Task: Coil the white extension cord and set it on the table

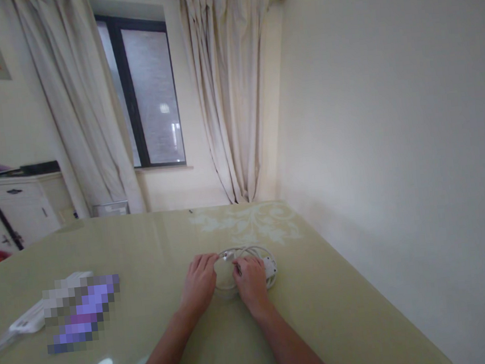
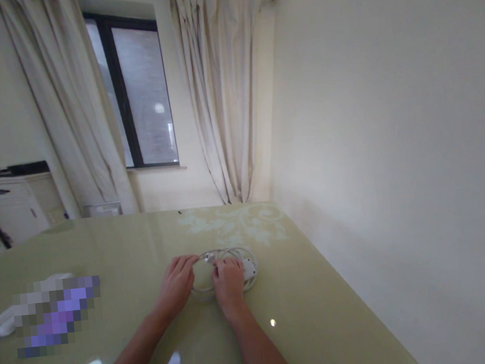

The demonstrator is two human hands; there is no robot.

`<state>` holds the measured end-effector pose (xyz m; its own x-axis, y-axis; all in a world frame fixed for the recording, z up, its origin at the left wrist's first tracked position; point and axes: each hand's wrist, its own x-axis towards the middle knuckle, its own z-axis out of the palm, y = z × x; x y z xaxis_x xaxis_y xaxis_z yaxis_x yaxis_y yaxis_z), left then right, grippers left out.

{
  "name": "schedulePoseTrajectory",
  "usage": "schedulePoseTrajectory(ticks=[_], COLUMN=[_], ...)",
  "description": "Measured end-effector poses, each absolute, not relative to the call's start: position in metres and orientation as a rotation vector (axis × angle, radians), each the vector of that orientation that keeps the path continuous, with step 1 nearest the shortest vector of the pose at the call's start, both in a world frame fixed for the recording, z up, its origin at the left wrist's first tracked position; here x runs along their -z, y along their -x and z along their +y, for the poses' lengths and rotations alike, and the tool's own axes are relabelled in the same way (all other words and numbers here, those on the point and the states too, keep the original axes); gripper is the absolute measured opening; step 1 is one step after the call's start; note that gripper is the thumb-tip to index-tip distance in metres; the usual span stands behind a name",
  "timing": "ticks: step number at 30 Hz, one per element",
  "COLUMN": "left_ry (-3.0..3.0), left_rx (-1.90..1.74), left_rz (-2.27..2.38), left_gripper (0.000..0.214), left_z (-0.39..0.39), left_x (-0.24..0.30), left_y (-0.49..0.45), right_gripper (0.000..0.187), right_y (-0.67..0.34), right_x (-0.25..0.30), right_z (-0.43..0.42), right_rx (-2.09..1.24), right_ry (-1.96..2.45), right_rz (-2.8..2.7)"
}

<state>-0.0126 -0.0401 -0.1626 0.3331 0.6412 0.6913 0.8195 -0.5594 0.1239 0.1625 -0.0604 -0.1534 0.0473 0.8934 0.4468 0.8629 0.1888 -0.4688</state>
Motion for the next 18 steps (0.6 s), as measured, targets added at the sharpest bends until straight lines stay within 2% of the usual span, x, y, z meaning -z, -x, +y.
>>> schedulePoseTrajectory(ticks=[6, 12, 18], left_ry=[2.381, 2.266, 2.025], left_rx=[1.24, 1.804, 2.401], left_rz=[-1.085, -1.659, -1.9], left_gripper=[0.04, 0.034, 0.037], left_z=[-0.043, -0.042, -0.041], left_x=[0.154, 0.164, 0.16], left_y=[0.029, 0.023, 0.012], right_gripper=[0.027, 0.024, 0.026], right_y=[-0.172, -0.177, -0.178], right_x=[0.151, 0.153, 0.152], right_z=[-0.056, -0.057, -0.061], right_rx=[-0.014, -0.054, -0.104], right_ry=[1.66, 1.67, 1.614], right_rz=[-1.71, -1.784, -1.916])
